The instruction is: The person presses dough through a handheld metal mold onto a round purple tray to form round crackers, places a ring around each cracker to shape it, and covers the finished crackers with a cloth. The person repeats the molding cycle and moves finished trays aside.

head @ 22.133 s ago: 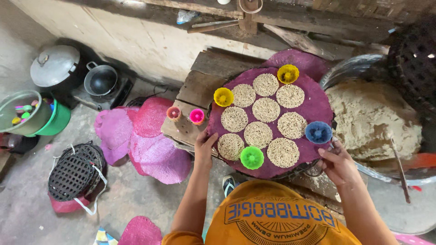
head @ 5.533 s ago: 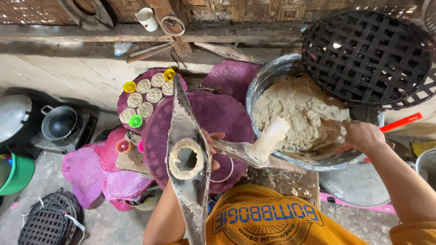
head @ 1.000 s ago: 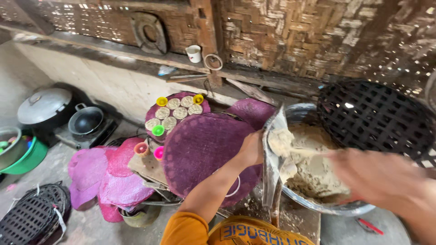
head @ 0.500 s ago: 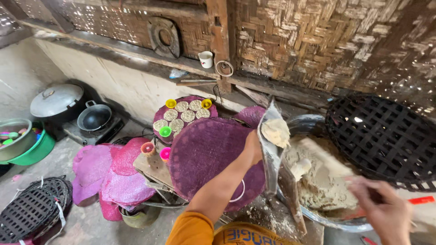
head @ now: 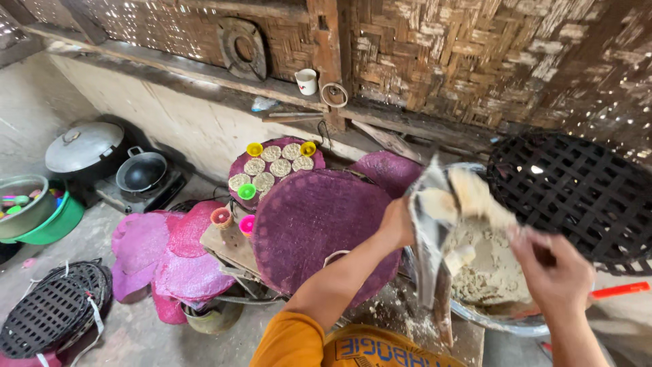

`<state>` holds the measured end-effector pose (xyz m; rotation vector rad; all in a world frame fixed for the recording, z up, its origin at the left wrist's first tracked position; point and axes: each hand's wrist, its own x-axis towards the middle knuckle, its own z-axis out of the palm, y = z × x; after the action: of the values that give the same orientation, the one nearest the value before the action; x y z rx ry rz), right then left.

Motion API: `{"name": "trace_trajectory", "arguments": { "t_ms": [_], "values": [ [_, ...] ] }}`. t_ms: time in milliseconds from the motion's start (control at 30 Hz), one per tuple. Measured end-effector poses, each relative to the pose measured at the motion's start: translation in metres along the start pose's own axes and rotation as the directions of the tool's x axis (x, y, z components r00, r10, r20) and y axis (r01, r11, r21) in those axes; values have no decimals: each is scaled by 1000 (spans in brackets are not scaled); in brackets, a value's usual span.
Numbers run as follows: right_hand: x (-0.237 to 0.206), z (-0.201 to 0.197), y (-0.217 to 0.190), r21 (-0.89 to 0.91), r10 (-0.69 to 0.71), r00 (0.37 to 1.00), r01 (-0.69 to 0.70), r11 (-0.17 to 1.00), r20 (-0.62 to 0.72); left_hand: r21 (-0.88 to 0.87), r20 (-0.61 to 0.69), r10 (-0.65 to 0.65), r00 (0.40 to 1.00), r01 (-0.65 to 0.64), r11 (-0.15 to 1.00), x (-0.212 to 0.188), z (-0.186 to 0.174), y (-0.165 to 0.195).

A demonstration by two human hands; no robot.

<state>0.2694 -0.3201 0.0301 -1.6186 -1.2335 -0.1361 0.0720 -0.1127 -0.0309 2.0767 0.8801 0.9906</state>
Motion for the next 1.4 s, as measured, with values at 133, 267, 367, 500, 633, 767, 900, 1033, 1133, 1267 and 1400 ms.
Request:
{"name": "trace_trajectory", "arguments": {
  "t_ms": [133, 267, 367, 500, 633, 767, 900, 1033, 1133, 1267, 1400],
  "values": [
    [1, 14, 8, -367, -224, 973, 228, 902, 53, 47, 36, -125, 991, 124, 991, -3, 18, 8],
    [-31, -6, 20, -129, 0, 957, 39, 991, 291, -14, 33, -275, 961, 275, 961, 5, 8, -8],
    [-39, -34, 46, 264, 326, 821, -482, 835, 469, -585, 142, -375, 916, 383, 715, 7, -17, -26],
    [-24, -54, 82, -187, 148, 962, -106, 977, 229, -585, -116, 5, 993, -73, 807, -14, -72, -52],
    [-6, -52, 79, -120, 86, 950, -52, 991, 299, -928, -124, -124, 984, -71, 365, -56, -112, -64],
    [8, -24, 38, 90, 1, 925, -38, 995, 380, -902, -194, -81, 978, -145, 407, -96, -157, -69],
    [2, -6, -20, 159, -187, 848, 122, 980, 496, -844, -314, -100, 944, -229, 486, -139, -209, -62],
    [14, -1, -59, 12, -403, 778, 454, 891, 482, -839, -393, -223, 892, -249, 483, -179, -260, -49],
    [41, -5, -64, -280, -452, 700, 667, 690, 553, -823, -478, -133, 868, -389, 413, -199, -289, -37],
    [51, -7, -78, -28, -414, 686, 535, 845, 598, -763, -530, -11, 848, -471, 443, -199, -311, -15],
    [41, 7, -108, 508, -346, 671, -53, 860, 656, -805, -514, 154, 844, -537, 252, -158, -308, 6]
  ]
}}
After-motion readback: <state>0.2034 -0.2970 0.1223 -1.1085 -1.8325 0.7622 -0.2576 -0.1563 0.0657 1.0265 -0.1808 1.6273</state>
